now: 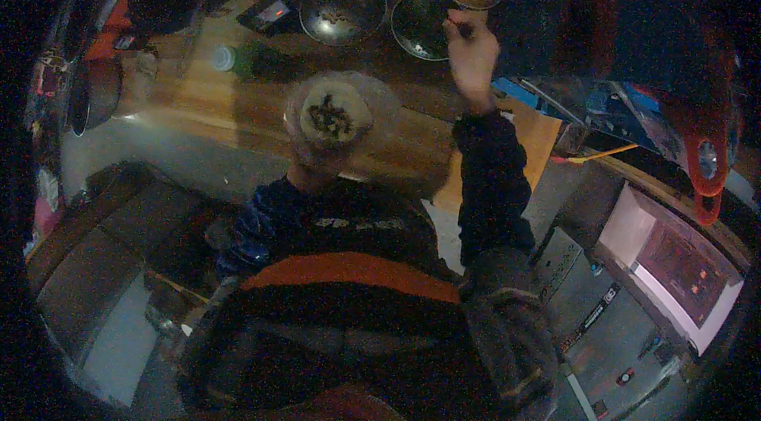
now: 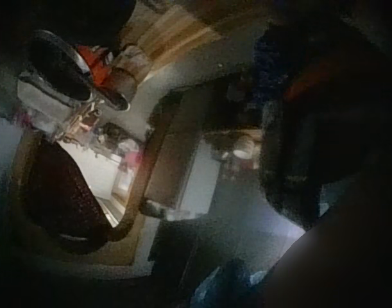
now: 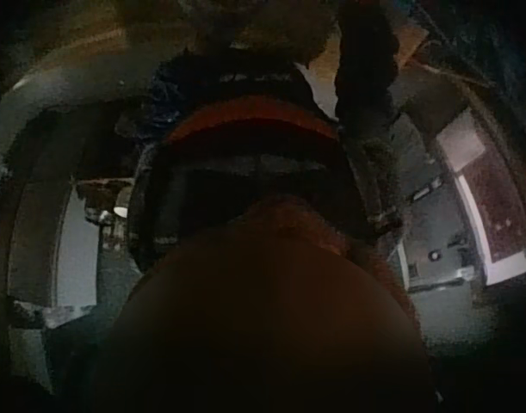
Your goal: The person retrieves a steamed bun from a steamer, places it in a plastic bag, and adds chopped greens and a spoonful of sauce. The person then holds the bagged bun while moving through the restaurant.
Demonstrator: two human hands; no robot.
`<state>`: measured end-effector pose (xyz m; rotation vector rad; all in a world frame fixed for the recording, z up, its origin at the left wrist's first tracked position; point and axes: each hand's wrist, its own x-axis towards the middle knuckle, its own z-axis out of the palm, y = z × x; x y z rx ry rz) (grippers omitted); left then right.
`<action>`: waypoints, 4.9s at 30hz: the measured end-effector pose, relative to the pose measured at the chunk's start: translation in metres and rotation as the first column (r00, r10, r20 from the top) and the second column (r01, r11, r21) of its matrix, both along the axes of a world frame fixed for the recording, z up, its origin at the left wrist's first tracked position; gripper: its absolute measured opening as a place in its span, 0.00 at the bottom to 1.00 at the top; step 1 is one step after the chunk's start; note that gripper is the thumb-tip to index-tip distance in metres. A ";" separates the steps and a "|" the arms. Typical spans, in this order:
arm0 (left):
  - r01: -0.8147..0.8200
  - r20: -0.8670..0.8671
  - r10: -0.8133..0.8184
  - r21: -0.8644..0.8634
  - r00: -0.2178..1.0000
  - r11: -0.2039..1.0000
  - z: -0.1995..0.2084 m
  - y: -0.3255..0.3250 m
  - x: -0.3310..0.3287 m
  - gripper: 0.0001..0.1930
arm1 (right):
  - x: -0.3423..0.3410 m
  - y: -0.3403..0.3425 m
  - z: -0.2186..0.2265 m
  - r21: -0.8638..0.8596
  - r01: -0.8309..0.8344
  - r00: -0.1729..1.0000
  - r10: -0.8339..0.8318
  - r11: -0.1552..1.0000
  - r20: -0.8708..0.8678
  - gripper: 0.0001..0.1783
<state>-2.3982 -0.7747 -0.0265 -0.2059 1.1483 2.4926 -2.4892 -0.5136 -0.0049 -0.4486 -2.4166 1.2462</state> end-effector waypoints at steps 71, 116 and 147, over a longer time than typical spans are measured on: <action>-0.188 -0.594 -0.235 -0.562 0.769 0.805 0.000 0.018 -0.033 0.41 | -0.029 0.025 -0.077 0.610 -0.313 0.942 0.157 0.729 0.296 0.13; -0.307 -0.677 -0.110 -0.464 0.728 0.831 0.006 0.060 -0.058 0.30 | 0.048 -0.068 0.092 0.477 -0.467 0.849 0.528 0.745 0.007 0.10; -0.114 -0.285 0.084 -0.090 0.955 0.989 0.009 0.052 -0.053 0.30 | 0.013 -0.014 0.055 -0.259 -0.427 0.862 0.477 0.866 0.171 0.10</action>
